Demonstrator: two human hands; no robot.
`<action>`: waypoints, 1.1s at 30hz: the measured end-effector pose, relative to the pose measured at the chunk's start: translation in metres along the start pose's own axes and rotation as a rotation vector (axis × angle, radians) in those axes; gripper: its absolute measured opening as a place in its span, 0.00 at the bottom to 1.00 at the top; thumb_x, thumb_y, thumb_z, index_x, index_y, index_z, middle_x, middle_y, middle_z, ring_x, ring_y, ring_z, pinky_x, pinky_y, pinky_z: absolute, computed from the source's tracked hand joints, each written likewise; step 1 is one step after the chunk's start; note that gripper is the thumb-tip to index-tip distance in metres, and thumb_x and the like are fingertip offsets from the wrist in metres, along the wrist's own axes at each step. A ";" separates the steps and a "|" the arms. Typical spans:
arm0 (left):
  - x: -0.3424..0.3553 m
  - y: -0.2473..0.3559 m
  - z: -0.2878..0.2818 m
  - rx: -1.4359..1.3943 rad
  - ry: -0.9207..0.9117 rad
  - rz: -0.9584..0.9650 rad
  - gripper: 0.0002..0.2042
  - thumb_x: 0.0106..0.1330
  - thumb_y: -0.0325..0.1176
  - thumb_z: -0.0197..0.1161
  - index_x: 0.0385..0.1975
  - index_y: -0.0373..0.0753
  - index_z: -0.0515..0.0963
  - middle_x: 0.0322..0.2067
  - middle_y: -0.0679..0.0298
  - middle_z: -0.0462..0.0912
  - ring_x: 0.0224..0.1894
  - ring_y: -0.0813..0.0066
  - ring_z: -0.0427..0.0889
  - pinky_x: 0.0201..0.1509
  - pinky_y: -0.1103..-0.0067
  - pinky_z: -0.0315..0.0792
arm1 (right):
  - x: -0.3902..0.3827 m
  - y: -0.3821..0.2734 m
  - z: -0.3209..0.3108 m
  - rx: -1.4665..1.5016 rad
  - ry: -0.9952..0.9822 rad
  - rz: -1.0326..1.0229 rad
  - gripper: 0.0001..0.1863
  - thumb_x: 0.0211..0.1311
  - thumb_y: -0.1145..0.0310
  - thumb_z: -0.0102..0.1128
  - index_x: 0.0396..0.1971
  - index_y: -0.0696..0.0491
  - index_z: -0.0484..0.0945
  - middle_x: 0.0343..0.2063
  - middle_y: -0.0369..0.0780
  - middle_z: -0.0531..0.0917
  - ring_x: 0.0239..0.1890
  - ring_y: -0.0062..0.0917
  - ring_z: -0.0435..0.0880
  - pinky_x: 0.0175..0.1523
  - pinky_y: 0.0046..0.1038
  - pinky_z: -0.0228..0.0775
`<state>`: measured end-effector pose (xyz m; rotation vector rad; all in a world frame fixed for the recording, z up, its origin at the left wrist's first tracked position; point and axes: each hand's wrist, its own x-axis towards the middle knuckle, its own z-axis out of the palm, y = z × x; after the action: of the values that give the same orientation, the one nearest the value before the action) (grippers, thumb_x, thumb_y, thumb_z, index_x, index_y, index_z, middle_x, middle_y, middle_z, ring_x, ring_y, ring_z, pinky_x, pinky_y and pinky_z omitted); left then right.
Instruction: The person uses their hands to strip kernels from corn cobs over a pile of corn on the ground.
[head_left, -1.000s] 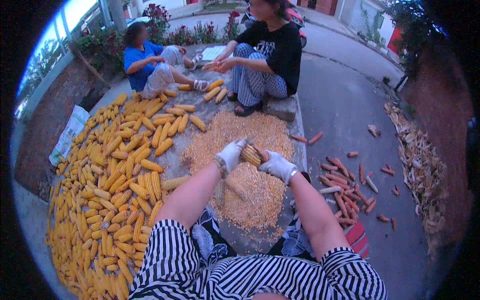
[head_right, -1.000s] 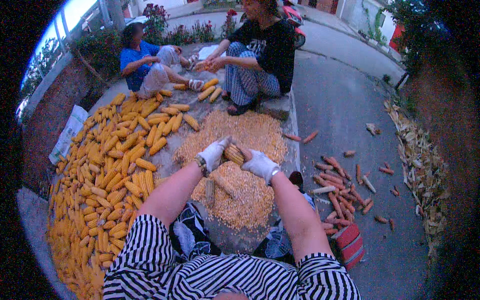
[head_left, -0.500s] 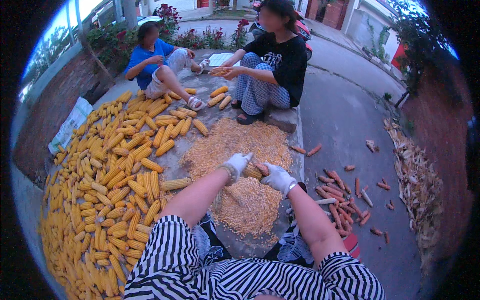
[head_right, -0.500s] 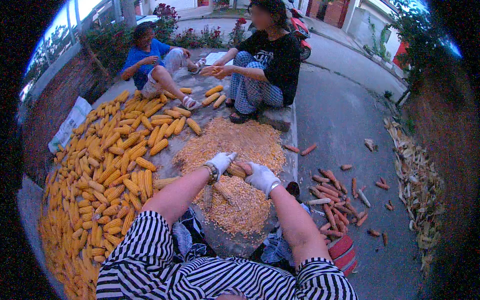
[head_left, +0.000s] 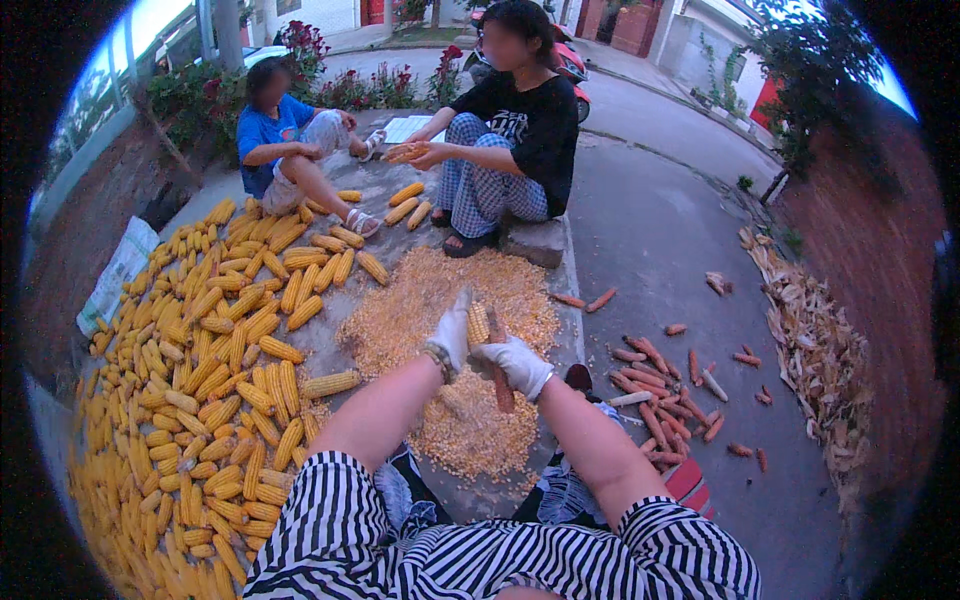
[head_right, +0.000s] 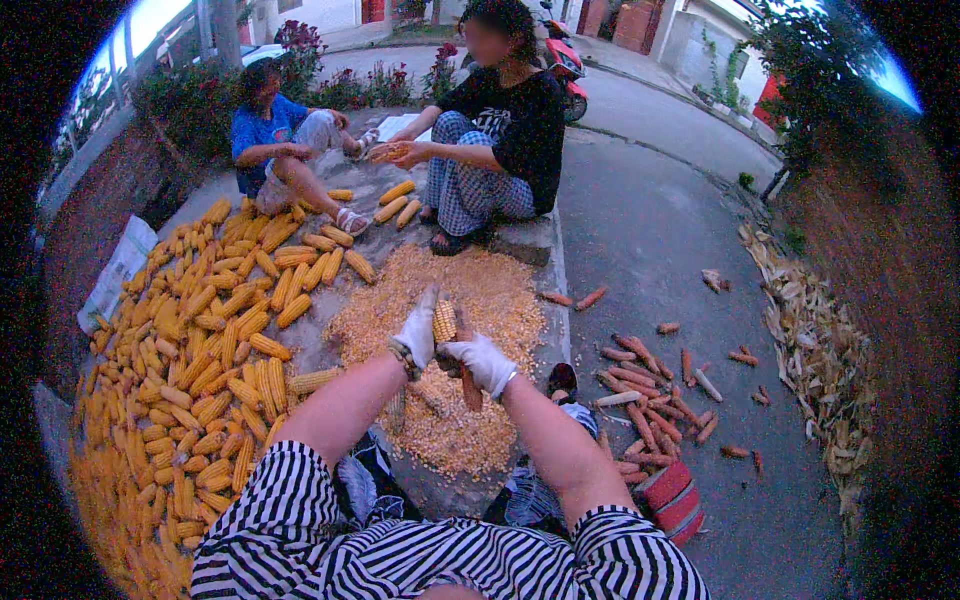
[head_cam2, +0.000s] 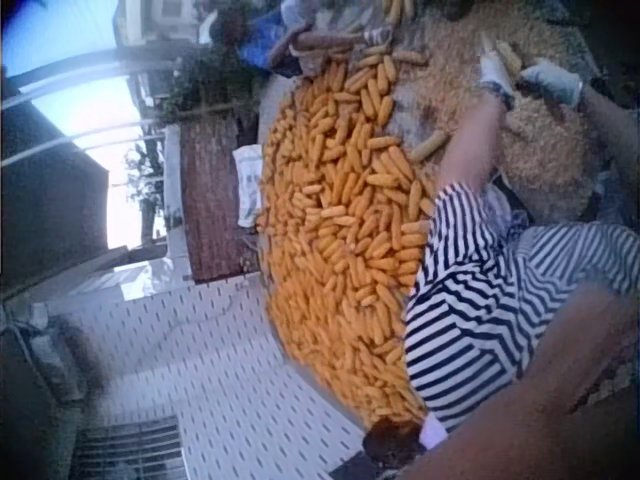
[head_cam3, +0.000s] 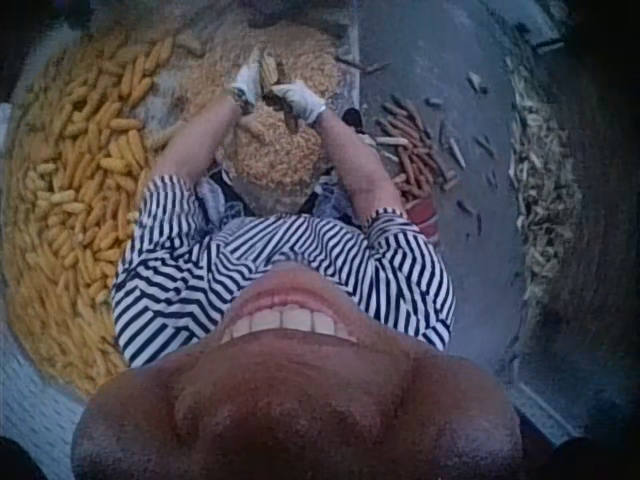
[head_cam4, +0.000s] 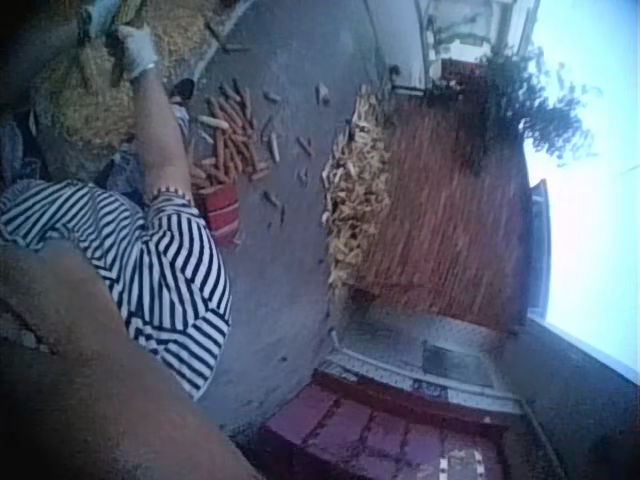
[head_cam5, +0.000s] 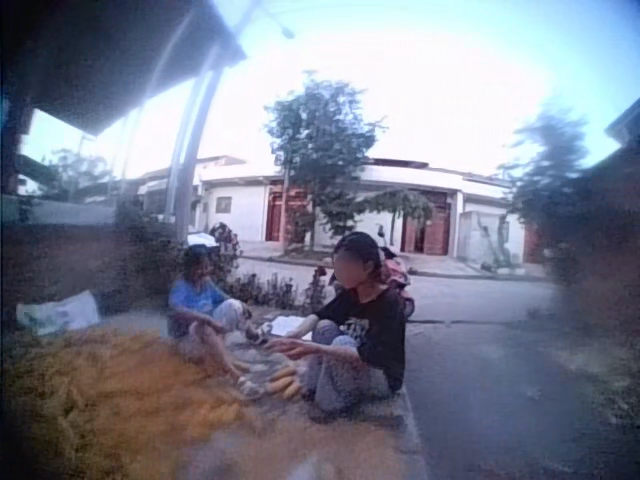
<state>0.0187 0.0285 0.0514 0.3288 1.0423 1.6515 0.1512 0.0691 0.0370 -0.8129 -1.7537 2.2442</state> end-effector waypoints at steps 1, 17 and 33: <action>0.001 -0.004 -0.005 0.085 0.052 0.009 0.25 0.59 0.63 0.46 0.31 0.44 0.73 0.24 0.66 0.77 0.25 0.72 0.77 0.31 0.74 0.74 | 0.002 0.001 0.001 -0.104 -0.027 -0.043 0.16 0.51 0.61 0.60 0.37 0.56 0.75 0.28 0.38 0.78 0.28 0.21 0.76 0.33 0.25 0.69; 0.029 -0.013 -0.022 -0.240 -0.057 -0.155 0.29 0.63 0.62 0.34 0.38 0.44 0.74 0.29 0.64 0.80 0.28 0.66 0.79 0.35 0.67 0.75 | -0.008 0.000 0.032 0.257 0.107 -0.033 0.14 0.55 0.62 0.59 0.39 0.53 0.73 0.29 0.33 0.79 0.27 0.19 0.77 0.30 0.22 0.68; 0.027 -0.008 -0.015 0.834 0.173 0.440 0.23 0.66 0.52 0.39 0.41 0.36 0.70 0.31 0.54 0.78 0.31 0.61 0.79 0.33 0.71 0.73 | 0.002 0.005 0.021 0.279 0.125 -0.199 0.13 0.60 0.61 0.51 0.38 0.53 0.74 0.28 0.33 0.78 0.28 0.19 0.75 0.34 0.21 0.68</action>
<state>0.0033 0.0457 0.0287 1.0322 1.8723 1.5540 0.1395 0.0510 0.0348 -0.6713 -1.3612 2.1868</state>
